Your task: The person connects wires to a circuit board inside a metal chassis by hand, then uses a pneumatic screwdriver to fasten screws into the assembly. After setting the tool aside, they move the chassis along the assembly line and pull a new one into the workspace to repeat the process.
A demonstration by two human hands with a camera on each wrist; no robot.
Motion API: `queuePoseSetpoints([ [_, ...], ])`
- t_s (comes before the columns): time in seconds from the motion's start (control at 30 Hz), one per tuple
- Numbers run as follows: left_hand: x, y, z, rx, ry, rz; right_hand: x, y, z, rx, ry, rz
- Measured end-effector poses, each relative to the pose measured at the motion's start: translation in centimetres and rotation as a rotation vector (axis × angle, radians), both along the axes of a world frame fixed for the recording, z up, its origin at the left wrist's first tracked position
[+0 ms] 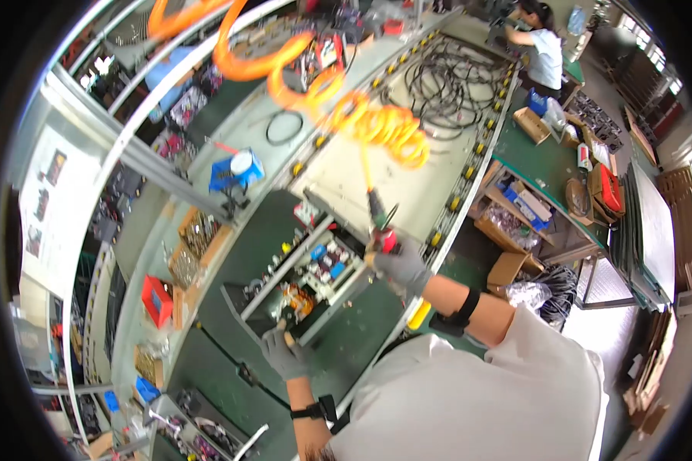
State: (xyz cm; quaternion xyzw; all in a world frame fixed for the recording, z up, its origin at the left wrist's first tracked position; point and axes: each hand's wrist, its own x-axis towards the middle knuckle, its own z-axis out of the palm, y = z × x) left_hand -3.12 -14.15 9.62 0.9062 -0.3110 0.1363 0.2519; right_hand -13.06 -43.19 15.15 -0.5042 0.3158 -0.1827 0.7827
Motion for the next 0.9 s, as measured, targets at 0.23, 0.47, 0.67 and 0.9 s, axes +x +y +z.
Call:
queuePoseSetpoints([
  [0.23,-0.3,0.3,-0.6,-0.003,-0.005,-0.010,-0.1,1.2,1.1,-0.262,0.373,0.222],
  [0.47,-3.1,0.5,0.7,0.041,-0.099,0.194,-1.1,2.2,-2.5,-0.664,0.375,0.310],
  [0.67,-10.6,5.0,2.0,-0.055,-0.101,0.477,-1.1,2.5,-2.4,-0.801,0.315,0.268],
  [0.9,-22.2,10.3,-2.7,-0.169,0.173,0.862,-1.1,2.0,-3.5,-0.805,0.386,0.318],
])
